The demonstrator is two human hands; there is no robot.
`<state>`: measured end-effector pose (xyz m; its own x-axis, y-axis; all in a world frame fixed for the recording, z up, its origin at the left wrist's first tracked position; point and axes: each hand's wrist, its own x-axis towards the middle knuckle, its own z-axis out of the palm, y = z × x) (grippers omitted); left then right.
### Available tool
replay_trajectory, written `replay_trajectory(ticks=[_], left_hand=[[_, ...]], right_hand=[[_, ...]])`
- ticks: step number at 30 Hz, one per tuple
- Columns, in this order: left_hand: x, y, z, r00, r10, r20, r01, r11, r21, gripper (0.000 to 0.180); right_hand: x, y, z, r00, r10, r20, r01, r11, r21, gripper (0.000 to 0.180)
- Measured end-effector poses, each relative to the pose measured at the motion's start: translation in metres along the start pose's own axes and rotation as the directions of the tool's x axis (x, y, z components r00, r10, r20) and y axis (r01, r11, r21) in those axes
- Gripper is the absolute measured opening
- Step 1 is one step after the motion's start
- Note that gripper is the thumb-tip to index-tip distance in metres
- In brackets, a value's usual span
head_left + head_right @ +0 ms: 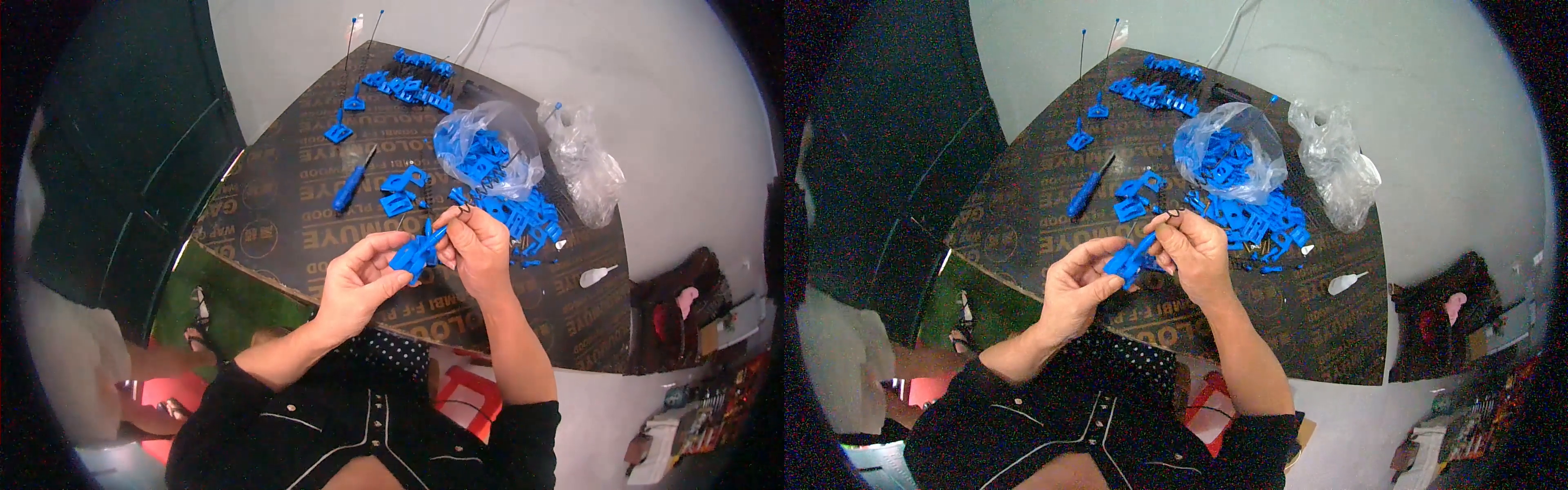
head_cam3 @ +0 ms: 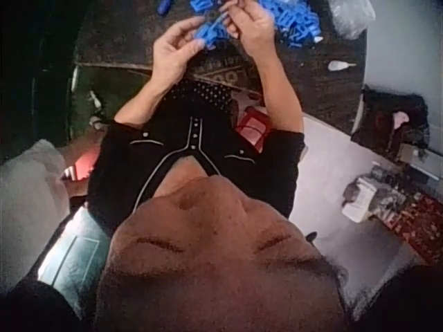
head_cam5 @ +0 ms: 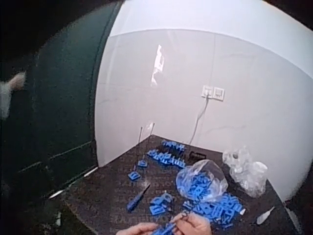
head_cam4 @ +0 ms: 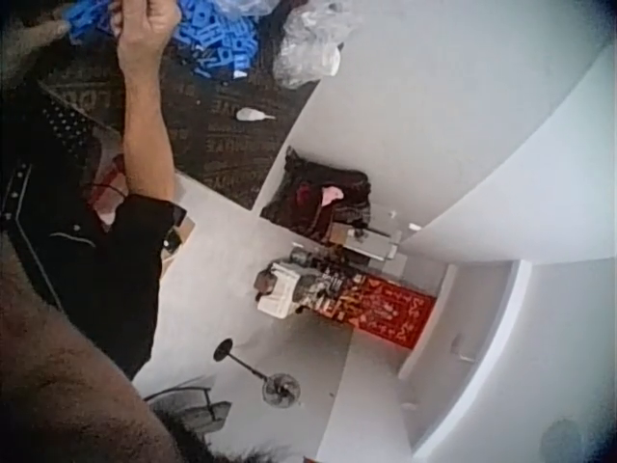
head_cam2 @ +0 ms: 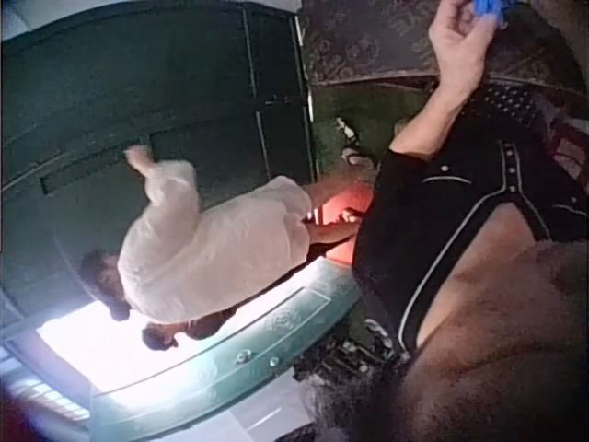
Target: The person assembles antenna components by inserting wire springs into plastic pieces and attaching them to bases by hand.
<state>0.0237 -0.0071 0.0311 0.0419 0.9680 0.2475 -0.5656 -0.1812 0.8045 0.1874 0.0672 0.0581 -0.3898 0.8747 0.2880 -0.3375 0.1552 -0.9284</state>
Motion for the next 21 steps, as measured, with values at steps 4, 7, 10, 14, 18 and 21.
replay_trajectory(ticks=[4,7,10,14,18,21], left_hand=[[0.000,0.001,0.000,1.000,-0.024,-0.005,0.024,1.000,-0.017,0.049],[0.001,0.000,-0.001,0.999,-0.039,0.015,0.040,0.999,-0.037,0.049],[0.002,0.001,-0.001,0.996,-0.077,0.044,0.082,0.989,-0.119,0.045],[0.004,0.004,-0.004,0.982,-0.168,0.091,0.186,0.950,-0.251,0.042],[0.006,0.001,-0.009,0.966,-0.195,0.171,0.242,0.913,-0.329,0.039],[0.006,0.001,-0.011,0.955,-0.220,0.198,0.281,0.883,-0.376,0.038]], right_hand=[[-0.001,0.000,0.002,0.999,0.035,-0.020,-0.036,0.999,-0.021,0.016],[-0.002,0.000,0.001,0.999,0.044,-0.023,-0.044,0.999,-0.012,0.018],[-0.001,-0.003,0.003,0.999,0.040,-0.016,-0.040,0.999,-0.008,0.018],[-0.002,-0.004,0.001,0.997,0.066,0.036,-0.065,0.998,-0.021,0.018],[-0.002,-0.002,0.002,0.998,0.030,0.058,-0.030,1.000,0.008,0.016],[-0.002,-0.002,0.001,0.997,0.027,0.075,-0.030,0.999,0.038,0.015]])
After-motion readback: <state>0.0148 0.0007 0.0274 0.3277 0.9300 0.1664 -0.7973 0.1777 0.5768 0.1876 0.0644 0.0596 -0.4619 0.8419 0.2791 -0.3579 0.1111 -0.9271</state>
